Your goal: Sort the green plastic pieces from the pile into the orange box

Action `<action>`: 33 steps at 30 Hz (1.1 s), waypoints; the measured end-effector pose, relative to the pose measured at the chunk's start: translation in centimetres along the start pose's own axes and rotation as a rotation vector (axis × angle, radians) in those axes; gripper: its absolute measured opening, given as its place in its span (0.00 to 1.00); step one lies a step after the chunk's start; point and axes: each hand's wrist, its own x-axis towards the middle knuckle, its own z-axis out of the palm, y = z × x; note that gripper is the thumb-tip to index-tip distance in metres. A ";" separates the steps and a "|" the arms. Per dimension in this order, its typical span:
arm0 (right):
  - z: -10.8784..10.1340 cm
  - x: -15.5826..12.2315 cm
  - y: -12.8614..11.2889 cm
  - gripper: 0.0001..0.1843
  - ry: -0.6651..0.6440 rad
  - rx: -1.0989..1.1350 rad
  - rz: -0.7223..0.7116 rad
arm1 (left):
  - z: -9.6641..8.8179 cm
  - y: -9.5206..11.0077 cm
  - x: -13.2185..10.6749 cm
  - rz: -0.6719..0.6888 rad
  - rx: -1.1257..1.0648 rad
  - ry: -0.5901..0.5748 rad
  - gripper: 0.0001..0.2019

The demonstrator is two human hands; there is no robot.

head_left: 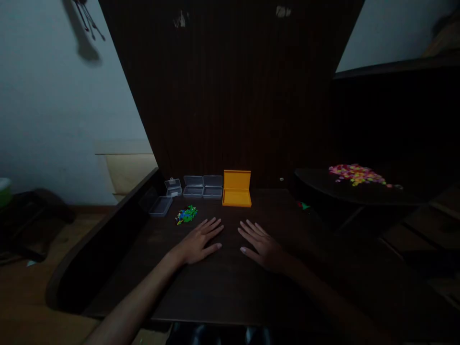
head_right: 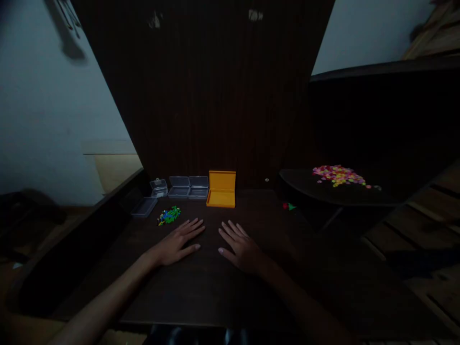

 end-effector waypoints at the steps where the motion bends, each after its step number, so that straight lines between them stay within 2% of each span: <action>1: 0.1 0.0 0.1 0.32 0.007 -0.004 -0.002 | 0.0 0.0 0.0 -0.003 0.002 -0.003 0.30; 6: 0.6 -0.1 0.3 0.32 0.051 -0.004 -0.020 | -0.3 0.3 0.0 -0.010 -0.001 -0.014 0.30; 8: 0.6 0.0 0.3 0.32 0.048 -0.008 -0.020 | -0.4 0.5 0.0 -0.003 -0.008 0.016 0.29; 13: 0.4 0.0 0.2 0.32 0.003 -0.011 0.003 | -0.5 0.9 0.0 0.031 -0.052 0.239 0.16; 15: 0.2 0.1 0.2 0.32 -0.009 -0.006 0.011 | -0.5 0.8 0.2 0.035 -0.019 0.314 0.16; 20: -0.1 0.1 0.0 0.33 -0.036 0.011 0.030 | -0.7 -1.1 0.1 -0.049 0.107 0.498 0.19; 25: -0.4 0.2 -0.2 0.34 -0.085 0.006 0.059 | -1.7 -3.7 -0.8 -0.241 0.051 0.619 0.14; 28: -0.5 0.2 -0.3 0.34 -0.089 0.009 0.064 | -2.2 -5.2 -1.2 -0.315 0.052 0.597 0.17; 33: -0.5 0.2 -0.3 0.33 -0.070 0.013 0.055 | -2.4 -7.2 -1.6 -0.365 0.051 0.485 0.26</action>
